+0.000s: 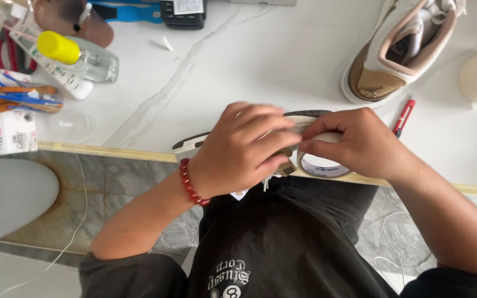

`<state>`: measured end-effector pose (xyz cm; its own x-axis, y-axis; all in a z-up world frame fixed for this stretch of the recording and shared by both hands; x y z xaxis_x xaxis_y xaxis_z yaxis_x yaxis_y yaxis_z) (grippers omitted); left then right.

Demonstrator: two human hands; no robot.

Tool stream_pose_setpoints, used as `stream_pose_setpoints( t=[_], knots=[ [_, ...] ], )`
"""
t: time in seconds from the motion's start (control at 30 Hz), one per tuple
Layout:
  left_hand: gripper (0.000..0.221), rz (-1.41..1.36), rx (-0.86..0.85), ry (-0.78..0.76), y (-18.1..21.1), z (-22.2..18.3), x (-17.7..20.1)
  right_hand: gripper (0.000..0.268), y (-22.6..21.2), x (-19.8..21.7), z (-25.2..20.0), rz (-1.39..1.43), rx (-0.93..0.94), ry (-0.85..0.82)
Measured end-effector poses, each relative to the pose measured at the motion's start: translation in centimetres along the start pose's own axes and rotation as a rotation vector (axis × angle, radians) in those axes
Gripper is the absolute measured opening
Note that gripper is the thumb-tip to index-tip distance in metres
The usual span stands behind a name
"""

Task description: Applying masking tape to a sneaker for customization or repair.

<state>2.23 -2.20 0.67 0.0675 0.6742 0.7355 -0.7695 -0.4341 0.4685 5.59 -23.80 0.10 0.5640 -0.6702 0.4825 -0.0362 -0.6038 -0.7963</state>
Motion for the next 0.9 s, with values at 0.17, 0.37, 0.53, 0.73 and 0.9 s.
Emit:
stream_pose_setpoints(
  t=[0.17,0.37,0.53,0.73,0.9],
  knots=[
    [0.047,-0.07,0.011,-0.233,-0.7,5.5,-2.6,0.032,0.6,0.3,-0.6,0.301,-0.022,-0.035],
    [0.028,-0.241,0.136,-0.551,-1.7,6.6,-3.9,0.03,4.7,0.5,-4.2,0.314,0.084,0.364],
    [0.025,-0.326,0.102,-0.438,-2.0,6.9,-3.8,0.026,11.6,1.1,-6.6,-0.194,-0.077,0.934],
    [0.025,-0.401,0.128,-0.474,-2.4,7.2,-4.0,0.042,11.4,1.1,-7.1,-0.581,-0.118,0.852],
    [0.029,-0.401,0.111,-0.369,-3.4,5.9,-4.2,0.028,11.8,-0.2,-11.4,-0.194,-0.106,0.712]
  ],
)
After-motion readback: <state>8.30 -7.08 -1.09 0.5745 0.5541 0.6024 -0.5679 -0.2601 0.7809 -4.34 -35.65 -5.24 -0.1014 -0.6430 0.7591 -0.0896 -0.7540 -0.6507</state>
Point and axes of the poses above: each hand's wrist, its own z-axis towards the middle knuckle, its own x-axis out of the back of the hand, y = z × x, the point moved 3 cm from there along z, towards the middle knuckle
